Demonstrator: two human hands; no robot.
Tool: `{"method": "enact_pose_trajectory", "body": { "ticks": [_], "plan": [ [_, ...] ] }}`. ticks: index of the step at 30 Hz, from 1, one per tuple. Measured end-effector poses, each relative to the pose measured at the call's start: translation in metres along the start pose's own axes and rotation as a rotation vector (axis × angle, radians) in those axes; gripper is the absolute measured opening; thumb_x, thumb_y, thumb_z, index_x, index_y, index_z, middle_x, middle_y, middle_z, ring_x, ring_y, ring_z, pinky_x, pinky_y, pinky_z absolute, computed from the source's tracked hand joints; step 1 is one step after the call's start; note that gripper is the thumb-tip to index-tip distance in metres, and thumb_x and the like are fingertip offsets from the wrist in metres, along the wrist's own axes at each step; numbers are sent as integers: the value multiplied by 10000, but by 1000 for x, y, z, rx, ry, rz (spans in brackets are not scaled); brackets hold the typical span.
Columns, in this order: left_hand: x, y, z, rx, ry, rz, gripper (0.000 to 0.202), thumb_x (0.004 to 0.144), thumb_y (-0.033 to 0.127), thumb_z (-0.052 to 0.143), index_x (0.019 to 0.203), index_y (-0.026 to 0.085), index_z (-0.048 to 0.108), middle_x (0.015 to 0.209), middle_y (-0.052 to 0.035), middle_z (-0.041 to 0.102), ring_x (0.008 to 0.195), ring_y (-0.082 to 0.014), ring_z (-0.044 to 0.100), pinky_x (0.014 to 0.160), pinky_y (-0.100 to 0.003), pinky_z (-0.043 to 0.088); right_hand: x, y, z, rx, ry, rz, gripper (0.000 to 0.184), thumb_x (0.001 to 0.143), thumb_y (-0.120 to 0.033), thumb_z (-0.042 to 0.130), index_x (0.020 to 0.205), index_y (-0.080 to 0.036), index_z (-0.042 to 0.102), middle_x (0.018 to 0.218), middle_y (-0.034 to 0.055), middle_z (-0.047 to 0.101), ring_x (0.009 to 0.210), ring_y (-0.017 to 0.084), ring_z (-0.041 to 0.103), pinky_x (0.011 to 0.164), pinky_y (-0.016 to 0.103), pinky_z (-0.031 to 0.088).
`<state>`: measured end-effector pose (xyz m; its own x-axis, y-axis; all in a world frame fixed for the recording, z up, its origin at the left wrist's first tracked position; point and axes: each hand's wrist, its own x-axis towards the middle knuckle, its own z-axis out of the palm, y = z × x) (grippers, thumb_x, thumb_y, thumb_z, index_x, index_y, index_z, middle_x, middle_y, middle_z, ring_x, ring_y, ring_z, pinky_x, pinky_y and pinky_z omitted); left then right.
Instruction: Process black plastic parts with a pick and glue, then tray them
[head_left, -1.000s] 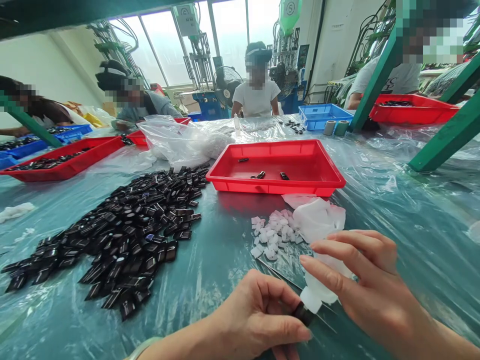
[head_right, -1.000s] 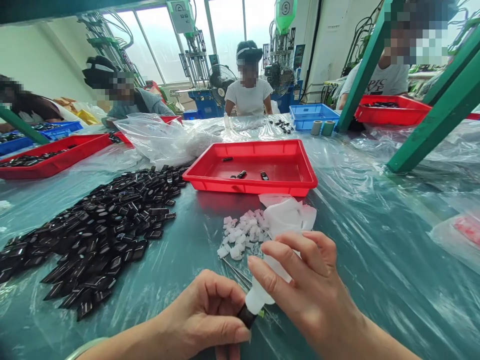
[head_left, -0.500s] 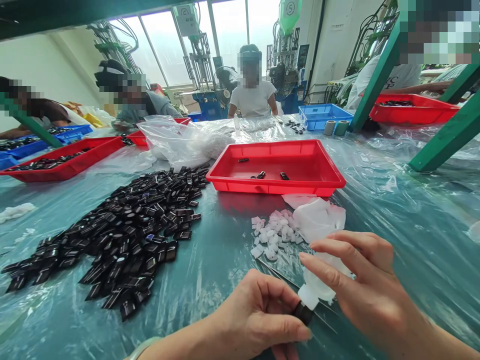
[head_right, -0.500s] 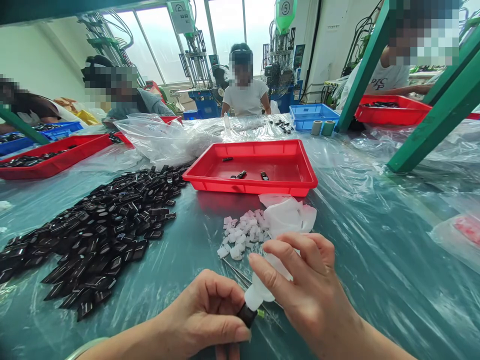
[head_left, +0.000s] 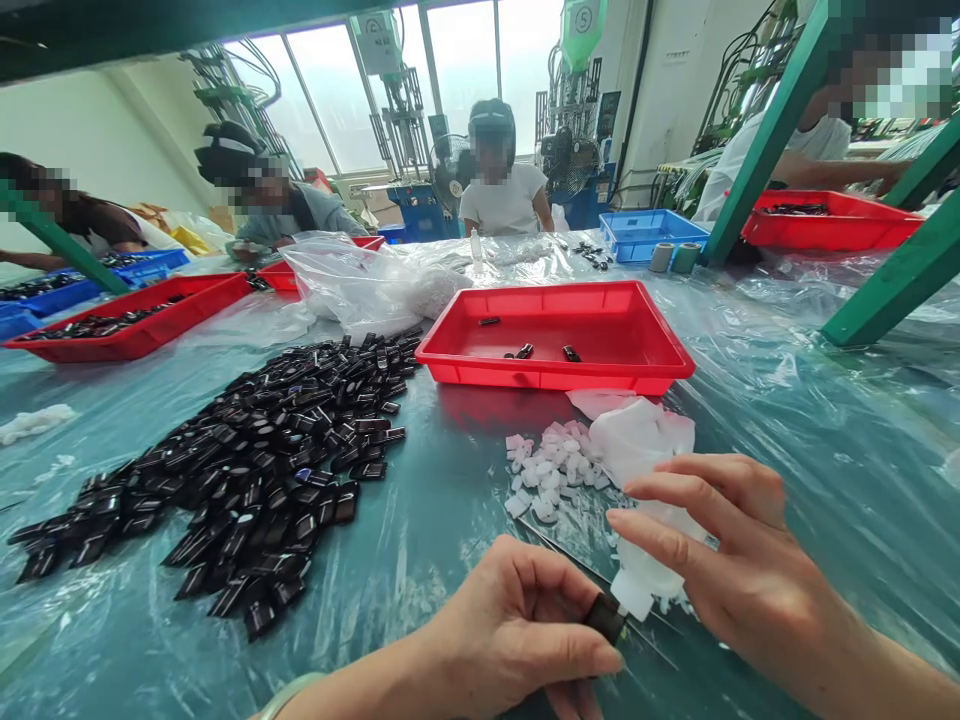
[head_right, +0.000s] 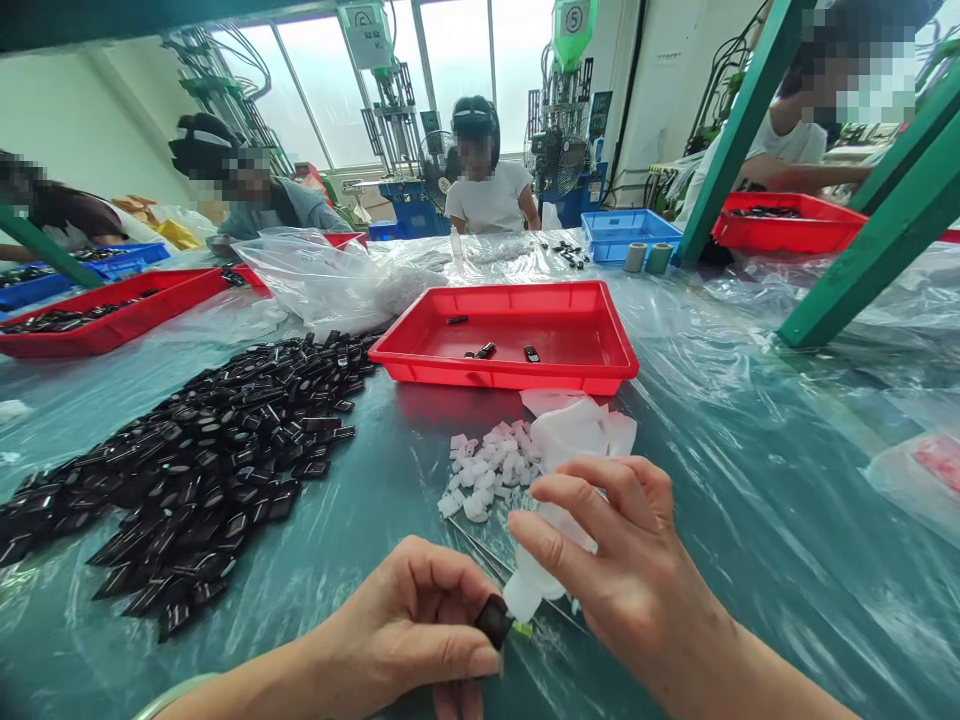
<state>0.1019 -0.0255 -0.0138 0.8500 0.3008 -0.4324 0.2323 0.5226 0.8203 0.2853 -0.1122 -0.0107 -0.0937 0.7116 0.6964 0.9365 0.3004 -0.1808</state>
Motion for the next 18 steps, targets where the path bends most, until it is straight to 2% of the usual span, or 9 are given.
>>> {"method": "enact_pose_trajectory", "body": {
  "ticks": [9,18],
  "plan": [
    [1,1,2,12,-4,-16,196,609,222,733,706,96,620,524,6,587,421,-74,580,376,-118,451,1,-3,2,-20,17,16,335,856,-40,403,954,-273,622,972,27,617,986,208,479,851,418,302],
    [2,0,2,0,-13,-20,192,612,218,734,713,98,624,525,8,593,421,-71,581,378,-110,442,6,-3,-1,-27,20,-40,356,827,1,397,924,-248,632,935,38,615,948,205,489,810,393,331]
  ]
}}
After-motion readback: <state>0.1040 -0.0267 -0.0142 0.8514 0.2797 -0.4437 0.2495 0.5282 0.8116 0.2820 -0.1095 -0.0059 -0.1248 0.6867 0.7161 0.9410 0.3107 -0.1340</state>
